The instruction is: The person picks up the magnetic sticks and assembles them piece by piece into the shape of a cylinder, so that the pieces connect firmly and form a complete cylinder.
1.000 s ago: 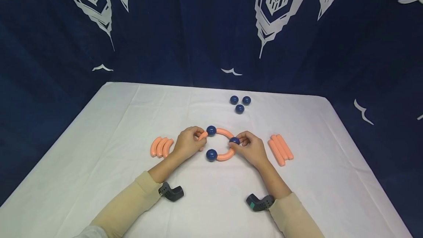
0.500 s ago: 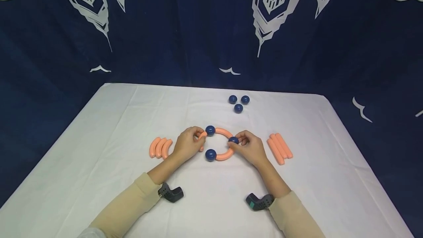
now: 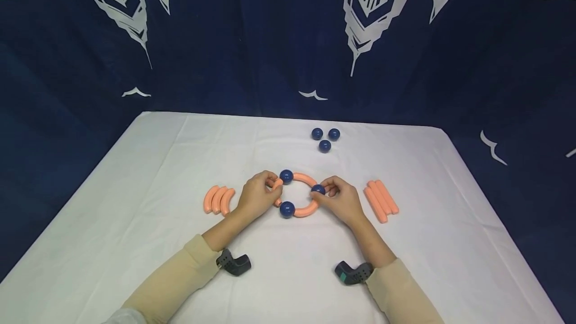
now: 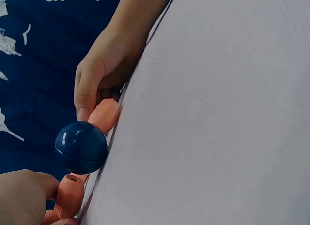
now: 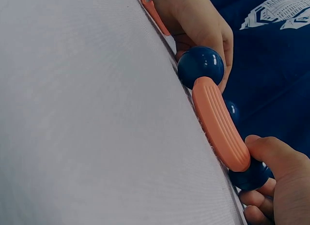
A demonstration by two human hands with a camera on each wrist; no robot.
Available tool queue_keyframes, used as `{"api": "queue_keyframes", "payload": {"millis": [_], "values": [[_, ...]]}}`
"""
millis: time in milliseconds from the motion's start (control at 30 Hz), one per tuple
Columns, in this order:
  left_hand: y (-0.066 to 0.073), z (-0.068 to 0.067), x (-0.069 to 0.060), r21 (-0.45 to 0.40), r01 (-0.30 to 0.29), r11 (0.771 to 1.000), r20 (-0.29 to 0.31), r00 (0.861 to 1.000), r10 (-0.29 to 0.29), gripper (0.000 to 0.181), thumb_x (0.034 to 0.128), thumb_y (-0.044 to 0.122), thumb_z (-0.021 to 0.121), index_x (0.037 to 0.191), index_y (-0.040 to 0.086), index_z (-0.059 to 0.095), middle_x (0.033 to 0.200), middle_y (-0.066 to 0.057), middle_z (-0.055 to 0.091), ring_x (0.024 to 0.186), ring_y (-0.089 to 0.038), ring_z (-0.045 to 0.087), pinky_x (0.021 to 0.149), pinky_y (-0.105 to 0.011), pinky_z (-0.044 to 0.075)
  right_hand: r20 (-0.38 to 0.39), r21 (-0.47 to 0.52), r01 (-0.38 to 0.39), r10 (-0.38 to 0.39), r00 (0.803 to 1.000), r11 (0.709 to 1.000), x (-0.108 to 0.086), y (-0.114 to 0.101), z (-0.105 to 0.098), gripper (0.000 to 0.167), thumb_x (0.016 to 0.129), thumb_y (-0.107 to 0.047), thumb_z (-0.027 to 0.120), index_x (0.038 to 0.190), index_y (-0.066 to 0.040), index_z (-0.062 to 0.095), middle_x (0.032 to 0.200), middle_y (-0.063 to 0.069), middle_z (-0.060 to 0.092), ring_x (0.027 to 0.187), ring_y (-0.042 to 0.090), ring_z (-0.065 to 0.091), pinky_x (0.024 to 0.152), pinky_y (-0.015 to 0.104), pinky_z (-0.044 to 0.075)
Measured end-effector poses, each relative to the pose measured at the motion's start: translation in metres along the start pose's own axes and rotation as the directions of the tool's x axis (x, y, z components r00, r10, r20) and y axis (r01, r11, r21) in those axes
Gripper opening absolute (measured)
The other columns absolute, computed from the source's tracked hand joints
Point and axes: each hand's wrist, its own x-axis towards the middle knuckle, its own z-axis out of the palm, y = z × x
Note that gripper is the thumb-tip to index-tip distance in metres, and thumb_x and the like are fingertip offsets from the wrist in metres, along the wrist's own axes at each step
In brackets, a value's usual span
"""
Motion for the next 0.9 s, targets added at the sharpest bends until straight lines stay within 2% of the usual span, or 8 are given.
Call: {"api": "queue_keyframes", "payload": {"millis": [267, 567, 900], "values": [[0.0018, 0.0030, -0.0007, 0.009, -0.001, 1.000, -0.021, 1.000, 0.001, 0.029, 0.0833, 0.019, 0.070, 0.107, 0.002, 0.066, 0.085, -0.002, 0.060, 0.067, -0.012, 0.052, 0.060, -0.025, 0.044, 0.000, 0.000, -0.007, 0.007, 1.000, 1.000, 0.0007, 0.0012, -0.0002, 0.032, 0.082, -0.026, 0.080, 0.099, -0.004, 0.066, 0.079, 0.006, 0.054, 0.071, 0.018, 0.048, 0.063, 0.025, 0.038], [0.0005, 0.0029, -0.0016, 0.024, 0.000, 1.000, -0.015, 1.000, 0.000, 0.028, 0.0832, 0.020, 0.070, 0.106, 0.004, 0.067, 0.084, -0.001, 0.060, 0.066, -0.011, 0.052, 0.060, -0.025, 0.044, 0.004, 0.011, -0.001, 0.001, 1.000, 1.000, -0.0014, 0.0004, 0.0007, 0.032, 0.082, -0.025, 0.080, 0.100, -0.003, 0.066, 0.080, 0.006, 0.056, 0.071, 0.018, 0.048, 0.063, 0.025, 0.038], [-0.0030, 0.0049, -0.0004, 0.007, -0.041, 0.999, -0.033, 0.999, 0.041, 0.029, 0.0797, 0.016, 0.069, 0.106, 0.004, 0.066, 0.092, -0.002, 0.059, 0.080, -0.015, 0.058, 0.071, -0.027, 0.048, 0.005, 0.005, 0.033, -0.033, 0.999, 0.999, -0.0001, 0.0021, 0.0009, 0.030, 0.081, -0.025, 0.081, 0.099, -0.006, 0.066, 0.081, 0.004, 0.056, 0.072, 0.019, 0.047, 0.063, 0.025, 0.038]]}}
